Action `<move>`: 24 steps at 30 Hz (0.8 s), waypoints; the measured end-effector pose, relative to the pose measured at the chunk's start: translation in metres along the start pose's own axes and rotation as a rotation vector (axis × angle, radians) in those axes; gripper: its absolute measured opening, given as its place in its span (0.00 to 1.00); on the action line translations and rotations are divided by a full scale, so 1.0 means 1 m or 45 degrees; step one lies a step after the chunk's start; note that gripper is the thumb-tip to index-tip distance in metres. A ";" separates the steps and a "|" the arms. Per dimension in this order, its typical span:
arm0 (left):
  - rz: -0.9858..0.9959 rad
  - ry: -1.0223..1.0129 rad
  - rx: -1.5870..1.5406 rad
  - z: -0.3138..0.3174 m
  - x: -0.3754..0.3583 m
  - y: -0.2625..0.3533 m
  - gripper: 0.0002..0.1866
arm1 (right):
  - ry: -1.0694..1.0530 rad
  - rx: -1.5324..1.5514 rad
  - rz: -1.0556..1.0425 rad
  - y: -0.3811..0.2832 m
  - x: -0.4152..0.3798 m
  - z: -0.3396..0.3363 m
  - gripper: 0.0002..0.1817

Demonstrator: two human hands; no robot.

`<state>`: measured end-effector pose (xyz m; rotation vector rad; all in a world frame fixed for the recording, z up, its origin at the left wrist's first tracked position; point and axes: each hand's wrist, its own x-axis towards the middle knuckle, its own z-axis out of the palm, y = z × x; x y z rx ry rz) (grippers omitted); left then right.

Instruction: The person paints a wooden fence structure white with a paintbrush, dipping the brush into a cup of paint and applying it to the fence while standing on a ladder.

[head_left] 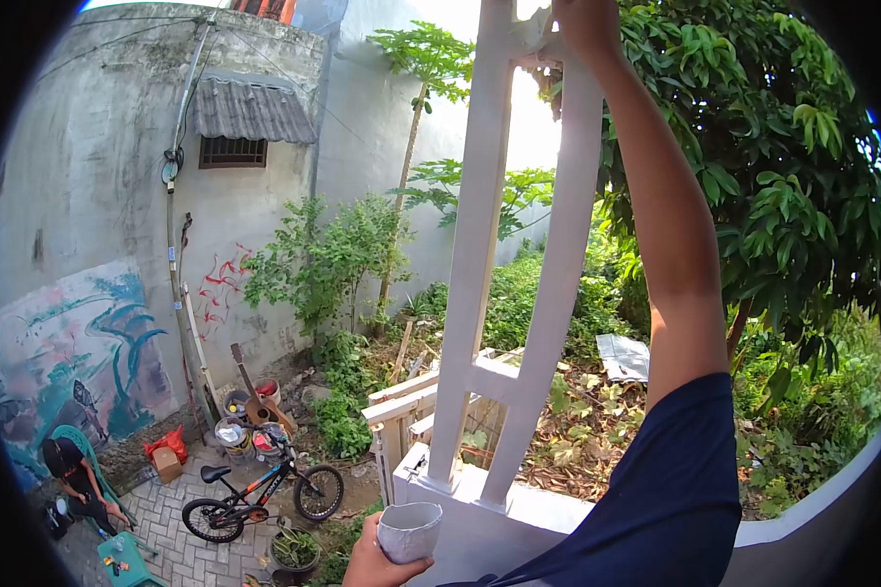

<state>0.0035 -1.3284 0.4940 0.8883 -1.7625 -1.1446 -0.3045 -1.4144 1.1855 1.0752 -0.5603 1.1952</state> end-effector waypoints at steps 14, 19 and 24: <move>-0.078 -0.041 -0.063 0.001 -0.002 -0.004 0.50 | -0.317 -0.409 -0.374 -0.047 -0.033 -0.002 0.09; -0.128 -0.029 0.005 0.000 -0.001 -0.012 0.51 | -0.391 -0.411 -0.132 -0.088 -0.065 0.075 0.09; -0.223 -0.071 -0.009 -0.011 -0.004 0.029 0.50 | -0.081 0.201 -0.108 -0.082 -0.046 0.058 0.11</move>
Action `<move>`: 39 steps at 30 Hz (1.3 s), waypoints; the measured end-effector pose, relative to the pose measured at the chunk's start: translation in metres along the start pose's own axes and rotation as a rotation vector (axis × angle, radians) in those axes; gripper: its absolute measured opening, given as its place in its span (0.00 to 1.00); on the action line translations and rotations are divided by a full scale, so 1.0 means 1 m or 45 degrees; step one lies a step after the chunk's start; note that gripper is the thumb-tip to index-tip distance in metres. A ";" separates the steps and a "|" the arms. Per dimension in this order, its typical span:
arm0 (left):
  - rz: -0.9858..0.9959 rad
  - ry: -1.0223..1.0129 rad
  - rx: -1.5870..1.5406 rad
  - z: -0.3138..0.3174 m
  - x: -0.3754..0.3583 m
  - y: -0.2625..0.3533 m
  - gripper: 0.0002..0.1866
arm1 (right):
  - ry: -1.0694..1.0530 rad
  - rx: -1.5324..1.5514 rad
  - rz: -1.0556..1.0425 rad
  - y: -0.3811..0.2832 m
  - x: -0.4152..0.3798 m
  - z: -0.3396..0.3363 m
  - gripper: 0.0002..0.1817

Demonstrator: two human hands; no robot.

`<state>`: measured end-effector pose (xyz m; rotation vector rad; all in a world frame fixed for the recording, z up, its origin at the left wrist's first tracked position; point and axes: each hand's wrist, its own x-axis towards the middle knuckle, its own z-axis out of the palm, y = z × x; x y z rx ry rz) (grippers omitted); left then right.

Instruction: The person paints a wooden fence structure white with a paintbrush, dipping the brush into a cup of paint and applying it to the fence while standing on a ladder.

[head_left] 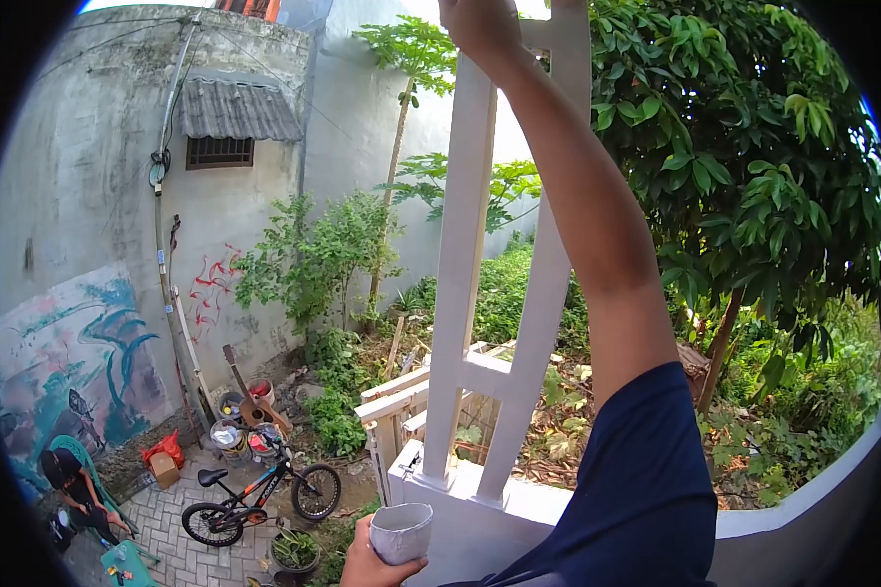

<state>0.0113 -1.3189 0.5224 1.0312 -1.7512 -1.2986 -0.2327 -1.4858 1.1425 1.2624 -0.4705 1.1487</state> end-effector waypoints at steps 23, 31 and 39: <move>0.210 0.024 -0.224 0.004 0.004 -0.010 0.51 | -0.283 -0.692 -0.010 0.011 -0.021 0.007 0.07; 0.049 0.021 -0.102 -0.007 -0.002 0.000 0.50 | 0.160 0.026 0.149 0.009 0.008 -0.005 0.11; 0.129 0.100 -0.250 -0.009 -0.003 -0.001 0.50 | -0.097 -0.733 0.007 0.060 0.055 -0.125 0.10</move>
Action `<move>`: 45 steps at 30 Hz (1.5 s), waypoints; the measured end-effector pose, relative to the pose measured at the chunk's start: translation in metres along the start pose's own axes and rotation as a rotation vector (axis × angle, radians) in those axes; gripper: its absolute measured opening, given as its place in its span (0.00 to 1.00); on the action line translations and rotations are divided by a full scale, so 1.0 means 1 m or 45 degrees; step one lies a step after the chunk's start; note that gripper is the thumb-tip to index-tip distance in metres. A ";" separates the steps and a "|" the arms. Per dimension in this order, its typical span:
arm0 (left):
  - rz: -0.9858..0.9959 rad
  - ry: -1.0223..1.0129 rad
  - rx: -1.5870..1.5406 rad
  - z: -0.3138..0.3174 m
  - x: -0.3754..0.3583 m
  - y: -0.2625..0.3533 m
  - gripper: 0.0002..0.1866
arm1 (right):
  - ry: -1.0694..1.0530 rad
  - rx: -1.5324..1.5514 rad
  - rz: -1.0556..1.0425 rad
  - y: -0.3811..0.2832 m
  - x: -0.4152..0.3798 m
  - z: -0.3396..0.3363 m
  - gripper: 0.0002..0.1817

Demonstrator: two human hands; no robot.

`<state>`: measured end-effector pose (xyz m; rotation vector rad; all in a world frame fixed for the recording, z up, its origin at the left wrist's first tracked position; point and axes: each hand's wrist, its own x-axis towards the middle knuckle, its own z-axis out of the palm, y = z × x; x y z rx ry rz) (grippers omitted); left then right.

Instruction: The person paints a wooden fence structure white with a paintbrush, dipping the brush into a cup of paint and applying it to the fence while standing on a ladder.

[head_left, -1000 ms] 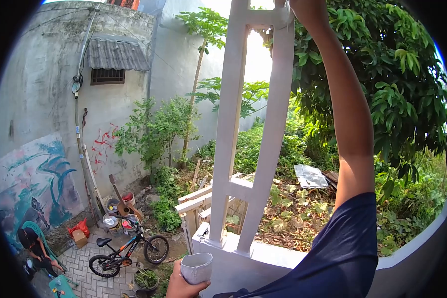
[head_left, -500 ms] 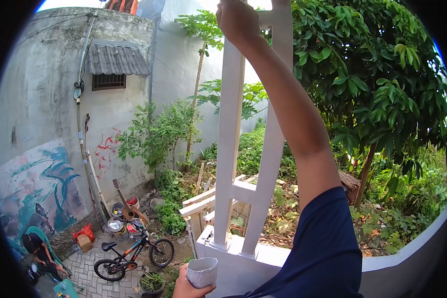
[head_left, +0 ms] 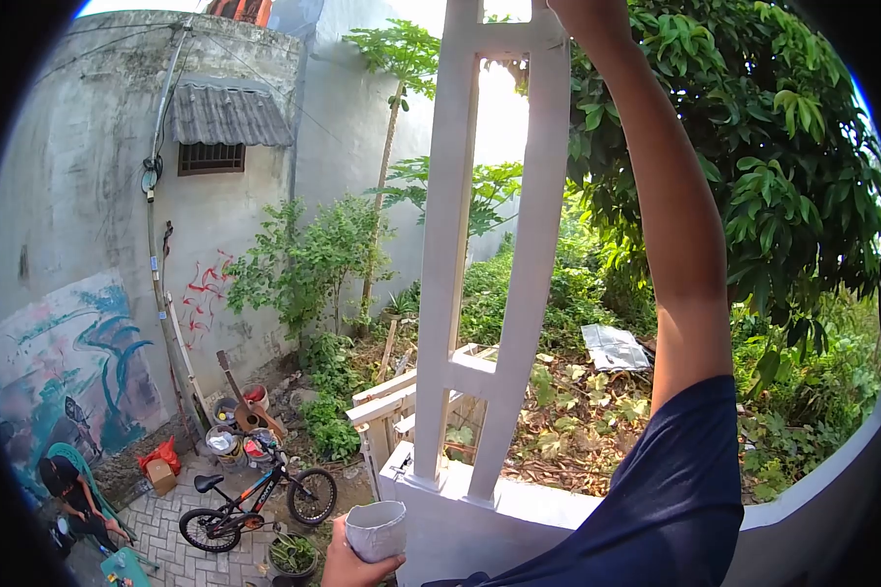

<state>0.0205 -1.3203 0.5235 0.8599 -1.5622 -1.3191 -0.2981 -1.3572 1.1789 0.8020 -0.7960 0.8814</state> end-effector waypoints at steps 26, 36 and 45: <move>-0.036 0.001 0.032 -0.005 0.001 -0.004 0.48 | 0.160 0.414 0.010 0.012 -0.014 0.020 0.11; -0.004 -0.030 0.126 -0.002 0.001 -0.008 0.50 | -0.035 0.271 -0.016 -0.074 -0.035 0.056 0.10; -0.018 -0.090 0.114 0.011 0.004 -0.026 0.52 | 0.092 0.530 0.150 -0.092 -0.025 0.090 0.12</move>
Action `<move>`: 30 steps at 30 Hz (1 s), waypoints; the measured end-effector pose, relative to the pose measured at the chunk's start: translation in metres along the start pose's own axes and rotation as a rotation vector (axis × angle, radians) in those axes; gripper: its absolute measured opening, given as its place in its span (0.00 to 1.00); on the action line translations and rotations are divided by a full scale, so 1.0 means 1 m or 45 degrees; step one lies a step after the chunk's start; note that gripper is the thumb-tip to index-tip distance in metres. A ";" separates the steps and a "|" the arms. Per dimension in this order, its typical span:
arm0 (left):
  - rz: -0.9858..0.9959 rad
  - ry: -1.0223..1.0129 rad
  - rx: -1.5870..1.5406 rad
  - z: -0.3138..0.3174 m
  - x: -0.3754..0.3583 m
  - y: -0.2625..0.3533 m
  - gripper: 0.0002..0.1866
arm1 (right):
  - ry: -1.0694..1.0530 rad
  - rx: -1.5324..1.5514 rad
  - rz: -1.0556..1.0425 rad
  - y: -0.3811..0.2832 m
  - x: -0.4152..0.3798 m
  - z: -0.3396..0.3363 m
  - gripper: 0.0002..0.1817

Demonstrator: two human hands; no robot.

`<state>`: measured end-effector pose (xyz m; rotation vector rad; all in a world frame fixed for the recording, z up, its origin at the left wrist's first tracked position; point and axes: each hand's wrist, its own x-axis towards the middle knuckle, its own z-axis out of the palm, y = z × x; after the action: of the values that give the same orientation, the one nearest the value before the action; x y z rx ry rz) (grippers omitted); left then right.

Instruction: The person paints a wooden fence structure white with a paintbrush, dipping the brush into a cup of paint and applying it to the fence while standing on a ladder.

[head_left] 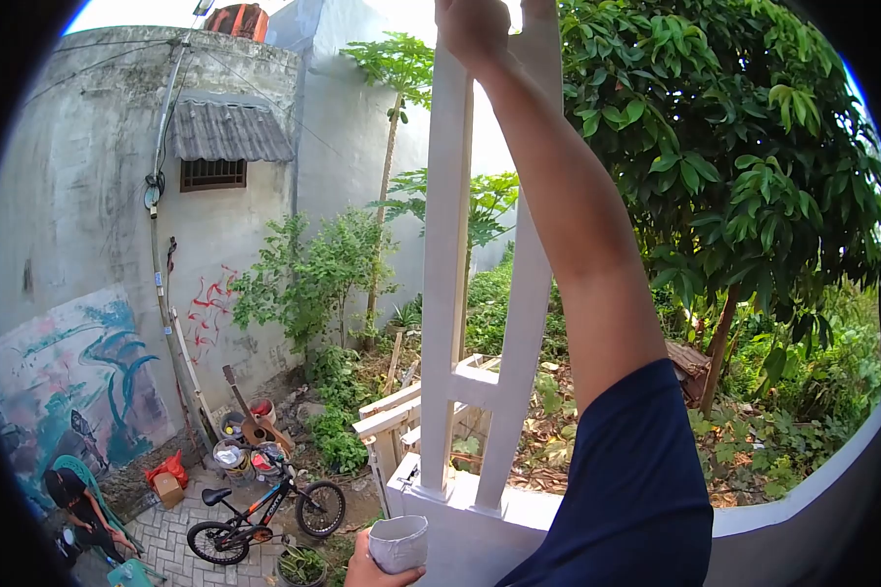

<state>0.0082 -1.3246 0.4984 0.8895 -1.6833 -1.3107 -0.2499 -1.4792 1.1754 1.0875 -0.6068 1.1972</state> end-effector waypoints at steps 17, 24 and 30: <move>-0.004 -0.063 0.072 0.012 -0.003 0.016 0.49 | -0.501 -0.280 -0.723 0.084 0.043 -0.154 0.14; -0.003 -0.117 0.095 0.019 0.001 0.012 0.48 | -1.136 0.086 -0.585 0.026 -0.042 -0.235 0.10; -0.066 -0.103 0.028 0.028 -0.001 0.029 0.52 | -1.503 0.210 -0.831 -0.026 -0.138 -0.296 0.06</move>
<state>-0.0186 -1.3061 0.5228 0.9096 -1.7501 -1.3818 -0.3141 -1.2704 0.9305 1.9259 -0.9205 -0.0664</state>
